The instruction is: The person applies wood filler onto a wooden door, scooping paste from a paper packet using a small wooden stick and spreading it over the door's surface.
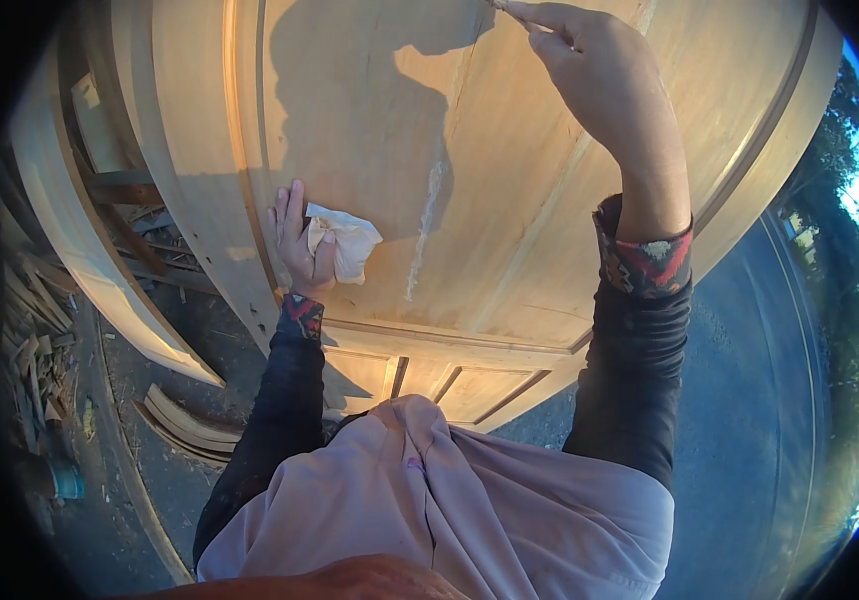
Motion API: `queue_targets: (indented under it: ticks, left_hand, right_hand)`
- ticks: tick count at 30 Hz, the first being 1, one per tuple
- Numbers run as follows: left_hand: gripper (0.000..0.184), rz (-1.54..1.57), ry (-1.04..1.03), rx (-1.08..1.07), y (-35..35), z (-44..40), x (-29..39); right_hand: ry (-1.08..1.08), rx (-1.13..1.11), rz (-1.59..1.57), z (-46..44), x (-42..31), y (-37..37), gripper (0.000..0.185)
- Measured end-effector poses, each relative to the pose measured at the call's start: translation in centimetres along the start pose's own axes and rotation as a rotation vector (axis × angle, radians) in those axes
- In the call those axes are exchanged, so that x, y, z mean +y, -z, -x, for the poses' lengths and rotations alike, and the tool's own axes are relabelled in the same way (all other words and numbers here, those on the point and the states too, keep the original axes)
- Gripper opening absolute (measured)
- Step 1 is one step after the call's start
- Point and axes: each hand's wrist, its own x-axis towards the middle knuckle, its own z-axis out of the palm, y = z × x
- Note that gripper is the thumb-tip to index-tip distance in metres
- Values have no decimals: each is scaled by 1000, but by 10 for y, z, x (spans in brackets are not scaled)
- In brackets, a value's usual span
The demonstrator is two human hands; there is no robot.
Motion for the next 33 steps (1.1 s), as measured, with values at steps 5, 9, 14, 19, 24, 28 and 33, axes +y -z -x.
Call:
queue_targets:
  ticks: [5, 9, 14, 19, 24, 28, 33]
  left_hand:
    - [32, 22, -9, -3, 1, 0, -1]
    - [33, 51, 13, -3, 0, 1, -1]
    - [33, 39, 11, -7, 1, 0, 0]
    - [30, 37, 0, 2, 0, -1, 0]
    - [29, 51, -3, 12, -1, 0, -1]
    - [28, 43, -4, 5, 1, -1, 1]
    - [28, 47, -8, 3, 1, -2, 1]
  right_hand:
    - [-220, 11, -543, 23, 7, -12, 30]
    - [-225, 57, -777, 43, 10, -50, 32]
    - [-247, 194, -766, 43, -5, -69, 32]
    - [-39, 339, -259, 41, 3, -92, 30]
    - [15, 405, 210, 55, -5, -109, 30]
    - [-8, 293, 225, 68, -12, -91, 30]
    - [42, 346, 112, 40, -20, -64, 29]
